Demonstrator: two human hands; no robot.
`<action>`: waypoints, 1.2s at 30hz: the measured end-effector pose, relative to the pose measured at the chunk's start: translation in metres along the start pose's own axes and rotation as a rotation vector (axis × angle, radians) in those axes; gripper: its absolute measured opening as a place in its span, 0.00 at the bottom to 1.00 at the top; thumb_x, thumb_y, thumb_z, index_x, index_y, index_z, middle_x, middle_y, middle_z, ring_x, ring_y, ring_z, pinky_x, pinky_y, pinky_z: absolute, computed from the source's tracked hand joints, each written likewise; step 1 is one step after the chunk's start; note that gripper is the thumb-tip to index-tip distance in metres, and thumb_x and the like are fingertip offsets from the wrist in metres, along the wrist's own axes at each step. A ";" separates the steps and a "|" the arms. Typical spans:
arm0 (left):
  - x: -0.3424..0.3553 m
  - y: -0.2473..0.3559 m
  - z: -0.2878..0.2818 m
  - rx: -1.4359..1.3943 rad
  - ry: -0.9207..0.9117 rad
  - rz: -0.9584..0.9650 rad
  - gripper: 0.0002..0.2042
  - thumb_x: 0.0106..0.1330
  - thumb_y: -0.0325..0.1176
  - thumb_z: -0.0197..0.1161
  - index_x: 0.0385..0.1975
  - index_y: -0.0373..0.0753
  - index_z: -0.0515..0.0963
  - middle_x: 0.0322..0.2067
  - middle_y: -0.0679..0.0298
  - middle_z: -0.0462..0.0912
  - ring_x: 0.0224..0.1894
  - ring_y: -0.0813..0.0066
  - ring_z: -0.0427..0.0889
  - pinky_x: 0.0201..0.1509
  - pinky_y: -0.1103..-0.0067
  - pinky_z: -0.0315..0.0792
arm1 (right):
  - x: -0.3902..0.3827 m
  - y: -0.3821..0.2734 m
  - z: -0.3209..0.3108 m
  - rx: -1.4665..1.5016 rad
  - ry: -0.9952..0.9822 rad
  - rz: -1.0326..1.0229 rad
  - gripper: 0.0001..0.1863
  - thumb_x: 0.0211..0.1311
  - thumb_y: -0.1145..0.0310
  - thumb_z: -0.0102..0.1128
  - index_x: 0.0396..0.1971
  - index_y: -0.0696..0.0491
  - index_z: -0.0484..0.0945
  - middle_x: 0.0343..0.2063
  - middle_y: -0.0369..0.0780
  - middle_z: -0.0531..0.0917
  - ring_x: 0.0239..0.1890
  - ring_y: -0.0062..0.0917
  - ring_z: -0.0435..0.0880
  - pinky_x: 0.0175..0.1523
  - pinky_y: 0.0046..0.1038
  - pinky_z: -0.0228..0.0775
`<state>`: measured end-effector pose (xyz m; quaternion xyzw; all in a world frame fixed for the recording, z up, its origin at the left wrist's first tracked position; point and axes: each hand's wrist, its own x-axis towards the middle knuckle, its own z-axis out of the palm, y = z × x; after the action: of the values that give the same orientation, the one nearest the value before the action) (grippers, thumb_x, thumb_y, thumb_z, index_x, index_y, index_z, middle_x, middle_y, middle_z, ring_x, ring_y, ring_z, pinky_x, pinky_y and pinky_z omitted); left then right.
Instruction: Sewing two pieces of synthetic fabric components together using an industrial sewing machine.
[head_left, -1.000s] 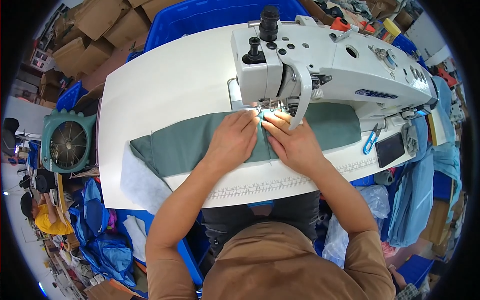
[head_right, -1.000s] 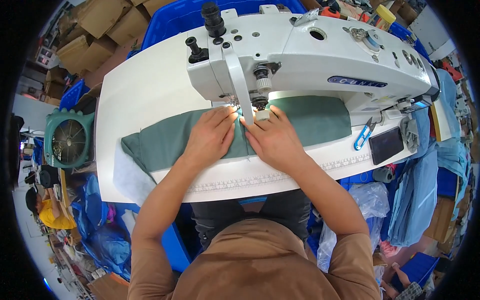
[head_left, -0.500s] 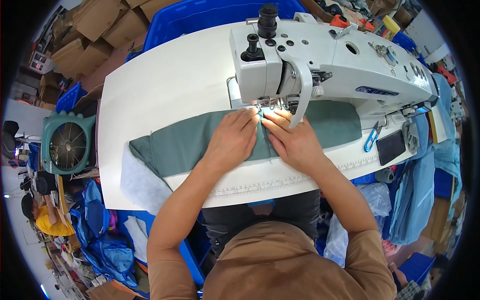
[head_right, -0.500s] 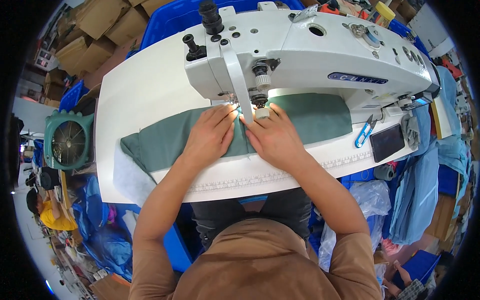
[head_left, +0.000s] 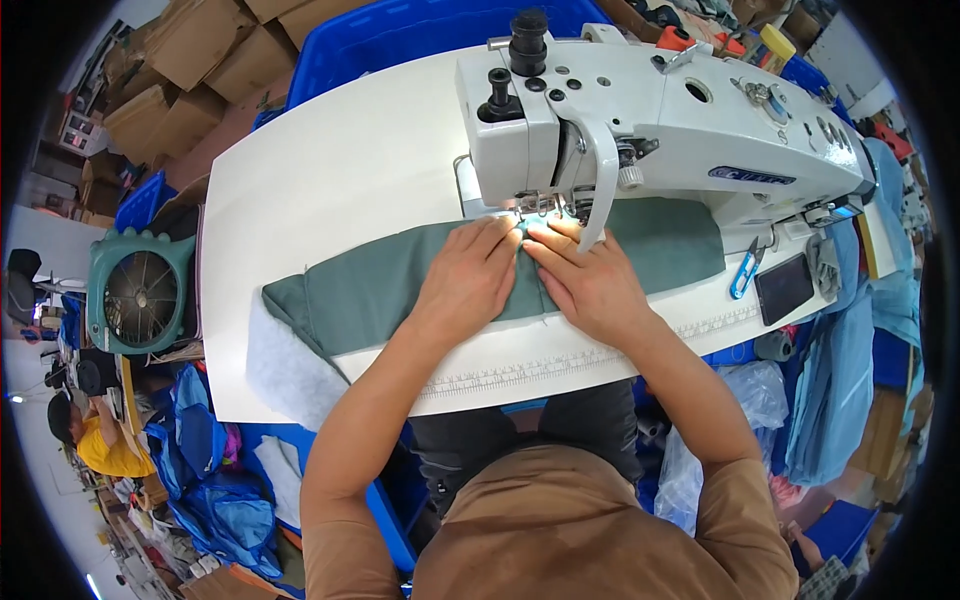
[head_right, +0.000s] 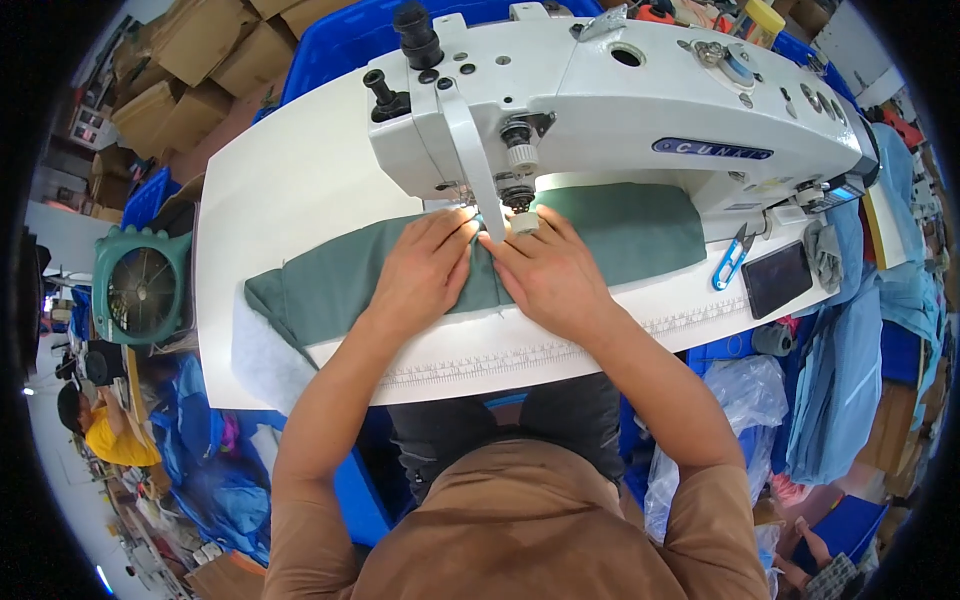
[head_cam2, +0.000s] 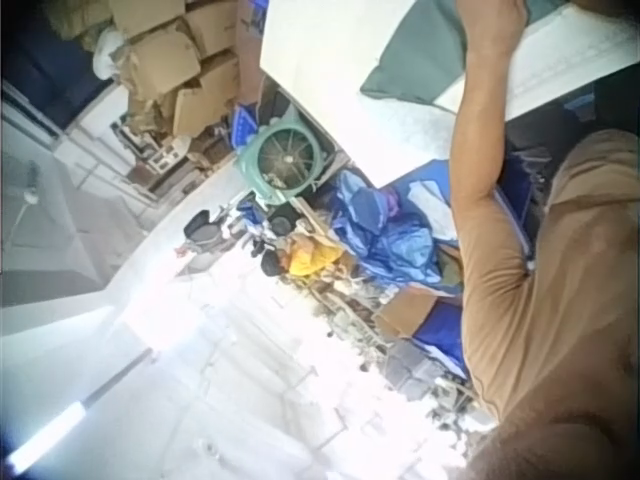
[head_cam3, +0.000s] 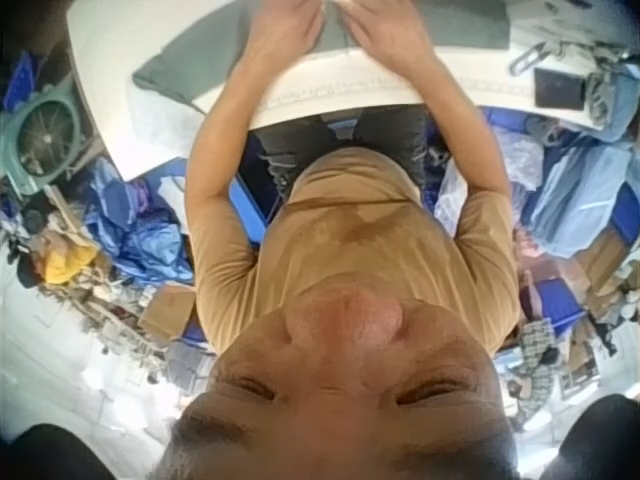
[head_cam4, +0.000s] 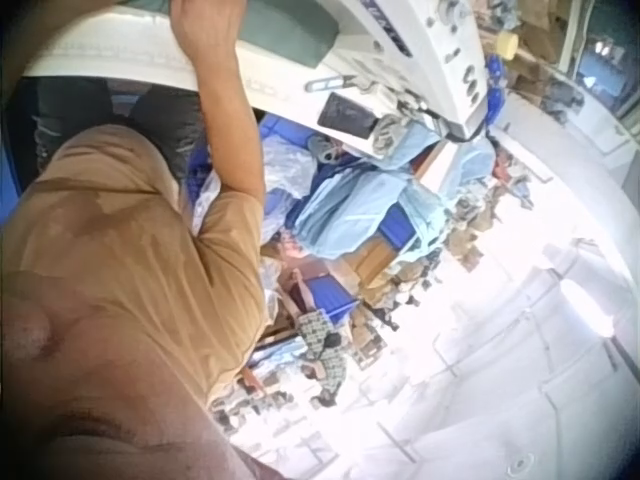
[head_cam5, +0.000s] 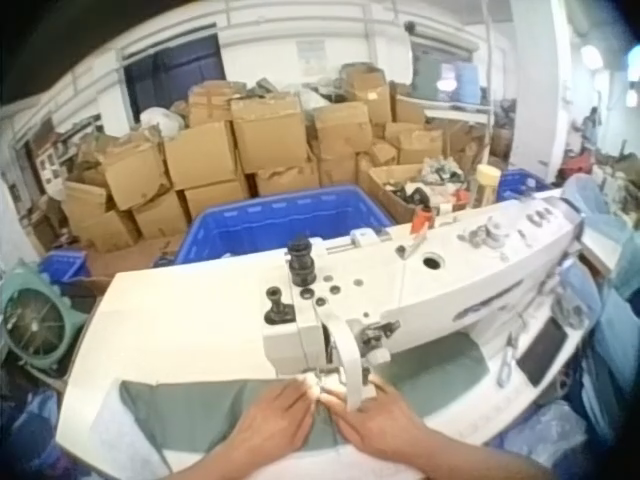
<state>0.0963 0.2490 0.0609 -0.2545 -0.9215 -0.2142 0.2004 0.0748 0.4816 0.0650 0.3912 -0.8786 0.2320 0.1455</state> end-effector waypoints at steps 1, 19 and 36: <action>0.000 0.000 0.000 0.000 -0.003 0.002 0.15 0.71 0.26 0.68 0.56 0.33 0.85 0.60 0.55 0.85 0.63 0.53 0.84 0.69 0.61 0.77 | 0.000 0.000 -0.001 0.000 -0.002 -0.014 0.20 0.72 0.67 0.67 0.63 0.48 0.87 0.49 0.40 0.91 0.53 0.38 0.88 0.77 0.47 0.68; 0.000 -0.002 -0.004 -0.005 0.000 0.030 0.16 0.70 0.27 0.69 0.56 0.34 0.84 0.61 0.55 0.85 0.63 0.52 0.83 0.68 0.60 0.78 | -0.001 0.003 -0.002 -0.006 -0.006 -0.022 0.18 0.72 0.68 0.66 0.59 0.48 0.88 0.48 0.38 0.91 0.53 0.36 0.88 0.75 0.46 0.69; -0.001 0.001 -0.012 0.059 -0.081 0.024 0.16 0.71 0.29 0.69 0.57 0.36 0.85 0.63 0.56 0.84 0.67 0.53 0.81 0.70 0.61 0.76 | -0.003 0.006 -0.002 0.061 0.040 0.003 0.16 0.72 0.68 0.68 0.57 0.51 0.87 0.52 0.41 0.90 0.58 0.39 0.86 0.75 0.46 0.69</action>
<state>0.1002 0.2434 0.0704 -0.2679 -0.9317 -0.1739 0.1731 0.0722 0.4875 0.0634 0.3893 -0.8686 0.2669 0.1507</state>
